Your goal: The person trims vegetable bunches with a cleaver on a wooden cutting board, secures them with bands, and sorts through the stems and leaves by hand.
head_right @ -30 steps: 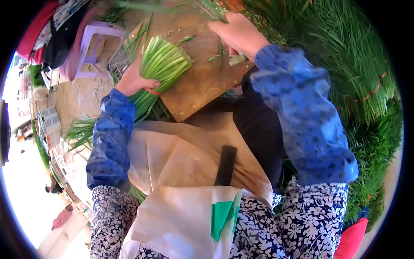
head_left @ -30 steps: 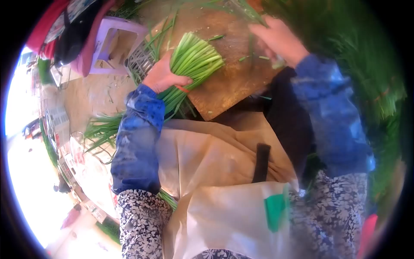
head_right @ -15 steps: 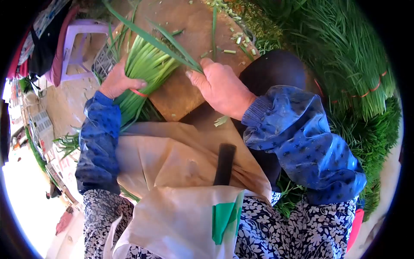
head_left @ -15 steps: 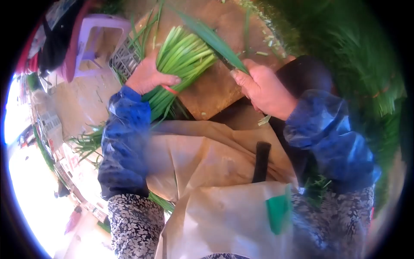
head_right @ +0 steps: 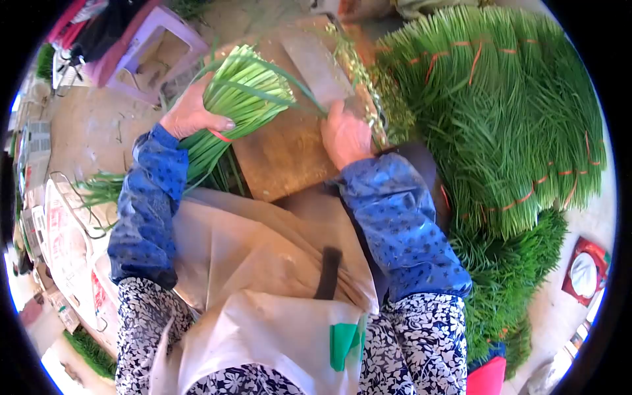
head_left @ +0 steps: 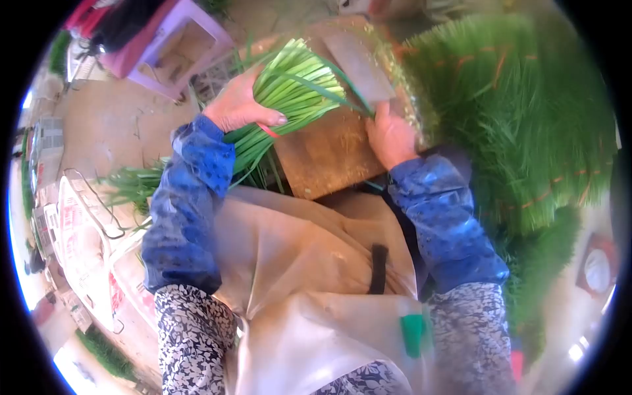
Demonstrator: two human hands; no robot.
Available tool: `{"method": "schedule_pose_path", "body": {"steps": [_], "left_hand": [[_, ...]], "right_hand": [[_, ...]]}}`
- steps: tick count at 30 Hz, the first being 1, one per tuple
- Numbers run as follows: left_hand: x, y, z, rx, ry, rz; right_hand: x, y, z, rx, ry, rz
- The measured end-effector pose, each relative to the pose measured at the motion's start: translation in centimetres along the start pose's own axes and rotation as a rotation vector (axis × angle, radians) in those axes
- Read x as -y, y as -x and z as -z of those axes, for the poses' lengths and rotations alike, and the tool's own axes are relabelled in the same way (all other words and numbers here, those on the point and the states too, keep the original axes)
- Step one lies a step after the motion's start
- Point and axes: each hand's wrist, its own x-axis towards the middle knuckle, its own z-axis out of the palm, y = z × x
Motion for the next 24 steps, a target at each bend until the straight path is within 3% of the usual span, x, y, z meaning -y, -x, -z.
{"method": "schedule_pose_path", "body": {"steps": [2,4,6,7,9,11,13,15,17,22,24], "left_hand": [[-3.9,0.4,-0.7,-0.081,0.035,-0.048],[-8.6,0.6,-0.3,-0.196,0.155,-0.098],[-9.4,0.0,2.5,-0.274,0.182,-0.171],[-10.6,-0.1,2.8,-0.321,0.238,-0.230],[-12.3,-0.4,3.4,-0.356,0.300,-0.276],[-13.3,-0.9,3.6,-0.425,0.050,-0.437],[-14.2,-1.3,3.0,-0.471,-0.047,-0.432],[-15.0,-1.6,1.9,-0.587,-0.229,-0.404],[-15.6,-2.1,0.1,-0.611,-0.154,-0.402],[-16.8,-1.7,-2.4,-0.675,-0.084,-0.351],[-17.2,-1.7,-2.8,-0.688,-0.077,-0.365]], "right_hand": [[-2.0,1.5,-2.2,-0.026,-0.040,0.044],[-1.3,1.5,-0.1,0.104,-0.052,-0.028],[0.2,-0.4,0.0,0.279,0.048,0.064],[0.2,-0.5,1.7,0.244,0.036,0.084],[0.6,-0.7,7.0,0.424,0.283,0.343],[1.9,-2.3,12.6,-0.064,-0.025,0.532],[6.1,-3.1,17.9,-0.271,-0.653,0.382],[8.0,-3.4,19.3,-0.359,-0.690,0.398],[8.9,-4.5,19.4,-0.539,-0.634,0.493],[9.3,-5.4,19.7,-0.585,-0.865,0.345],[9.1,-5.8,19.9,-0.647,-0.830,0.392]]}}
